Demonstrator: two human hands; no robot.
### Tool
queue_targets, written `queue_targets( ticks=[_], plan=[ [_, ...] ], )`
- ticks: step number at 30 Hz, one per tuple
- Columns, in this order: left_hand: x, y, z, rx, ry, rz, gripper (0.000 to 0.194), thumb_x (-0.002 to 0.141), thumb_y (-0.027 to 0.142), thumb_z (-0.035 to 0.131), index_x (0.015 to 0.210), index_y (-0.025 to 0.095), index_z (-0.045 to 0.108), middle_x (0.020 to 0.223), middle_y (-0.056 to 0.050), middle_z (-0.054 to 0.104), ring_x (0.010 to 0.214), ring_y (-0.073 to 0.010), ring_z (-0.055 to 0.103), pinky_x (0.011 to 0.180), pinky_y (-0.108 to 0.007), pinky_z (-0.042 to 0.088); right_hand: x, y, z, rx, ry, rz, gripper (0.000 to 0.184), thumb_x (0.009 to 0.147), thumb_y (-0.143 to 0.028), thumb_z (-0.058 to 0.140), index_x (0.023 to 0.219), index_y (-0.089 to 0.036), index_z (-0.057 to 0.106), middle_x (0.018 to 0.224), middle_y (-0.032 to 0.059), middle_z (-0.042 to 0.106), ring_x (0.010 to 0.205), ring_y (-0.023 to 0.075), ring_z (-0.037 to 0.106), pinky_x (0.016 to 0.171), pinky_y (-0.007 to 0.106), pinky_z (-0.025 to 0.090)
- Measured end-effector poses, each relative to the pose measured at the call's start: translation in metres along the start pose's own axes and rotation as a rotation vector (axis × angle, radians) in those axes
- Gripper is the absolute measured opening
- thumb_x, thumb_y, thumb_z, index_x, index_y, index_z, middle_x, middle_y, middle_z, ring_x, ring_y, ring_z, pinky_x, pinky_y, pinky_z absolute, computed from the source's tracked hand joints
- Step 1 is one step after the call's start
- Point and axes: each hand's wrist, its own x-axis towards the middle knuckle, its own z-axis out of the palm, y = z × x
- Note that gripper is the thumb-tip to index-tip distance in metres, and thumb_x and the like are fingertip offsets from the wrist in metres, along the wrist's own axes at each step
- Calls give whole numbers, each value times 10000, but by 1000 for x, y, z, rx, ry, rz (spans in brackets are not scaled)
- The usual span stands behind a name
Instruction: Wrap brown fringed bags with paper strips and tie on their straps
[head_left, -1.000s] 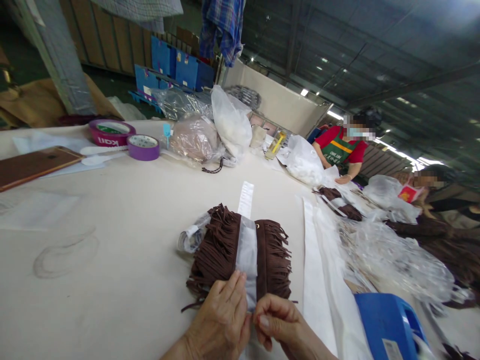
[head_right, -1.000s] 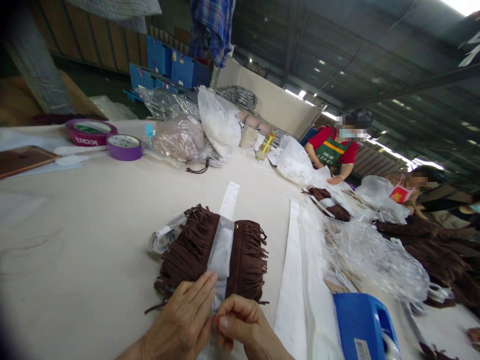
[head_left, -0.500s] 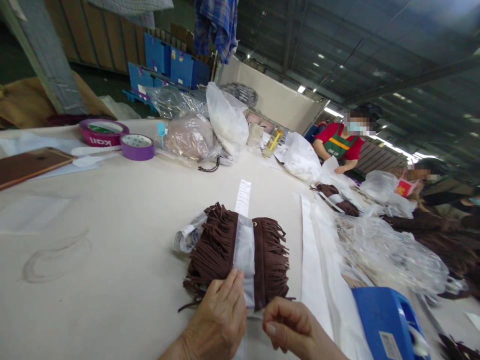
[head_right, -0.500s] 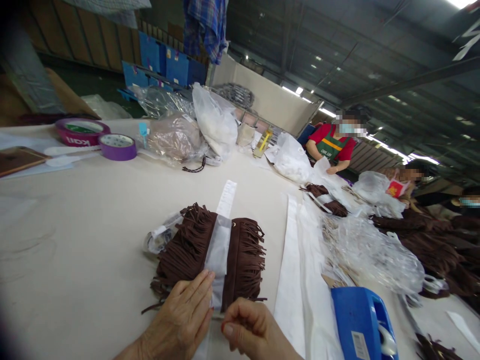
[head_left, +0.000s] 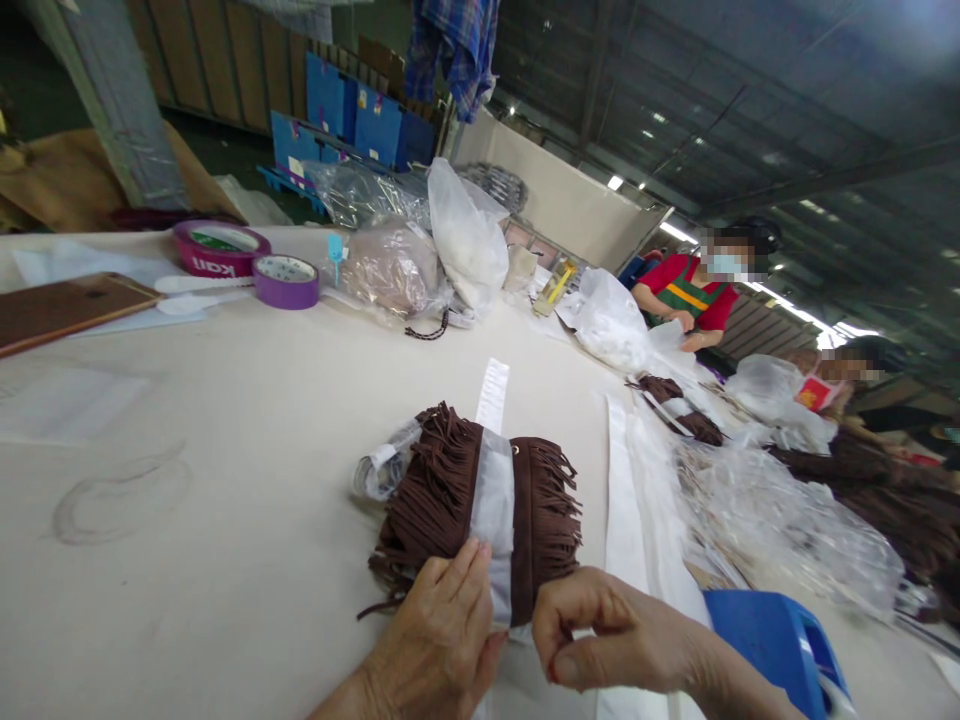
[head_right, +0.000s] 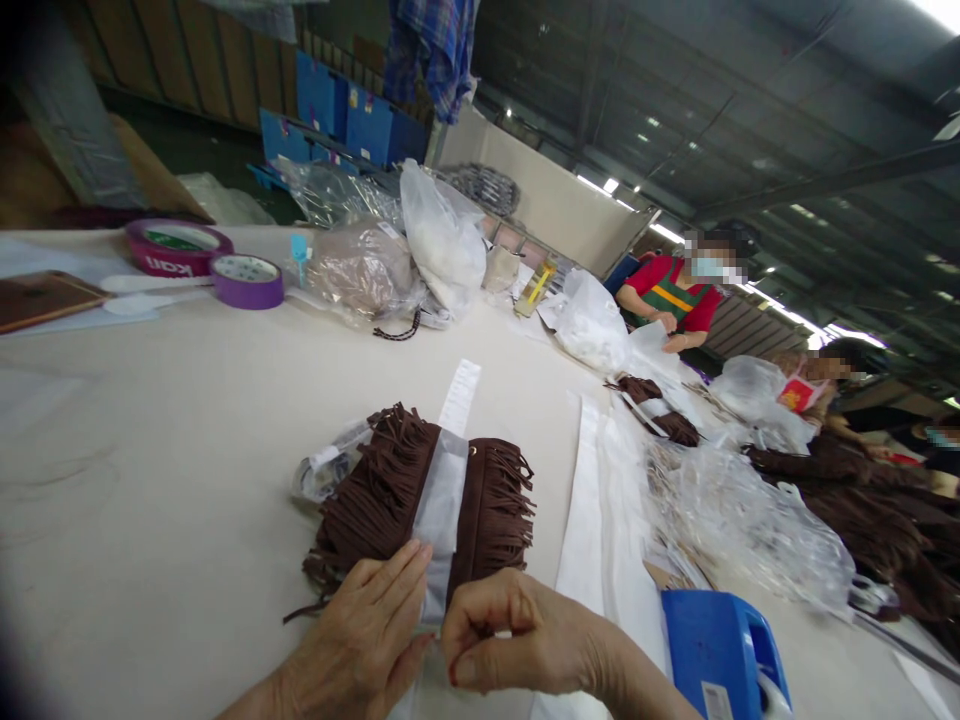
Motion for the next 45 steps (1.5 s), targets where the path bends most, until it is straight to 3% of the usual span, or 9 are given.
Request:
queue_targets(
  ticks=[5,15,25,45],
  plan=[
    [-1,0,-2,10,-40,3,492,891,455,391,1078,38,574,1186,-201,572,1138,-304,491,876,-389,359,5,29,4,226,68,-7,260,709,-359,671,706,-112,588,570,-21,509,485,49,396,465,171,281],
    [-1,4,4,-12,-14,-28,357,867,311,415,1036,46,584,1193,-204,563,1164,-310,467,868,-396,349,13,61,28,422,191,-100,299,701,-385,712,715,-121,570,564,-22,533,475,48,443,470,166,329],
    [-1,3,6,33,1,12,339,879,243,379,1057,25,569,1191,-217,560,1156,-319,476,854,-411,354,12,79,40,502,274,-146,273,715,-357,708,727,-113,587,554,-14,547,478,53,458,484,170,350],
    [-3,0,9,76,-24,48,405,909,161,230,996,45,609,1171,-206,572,1146,-310,480,847,-396,340,14,96,48,625,289,-166,276,690,-340,733,756,-115,588,557,-17,553,465,50,472,444,155,356]
  ],
)
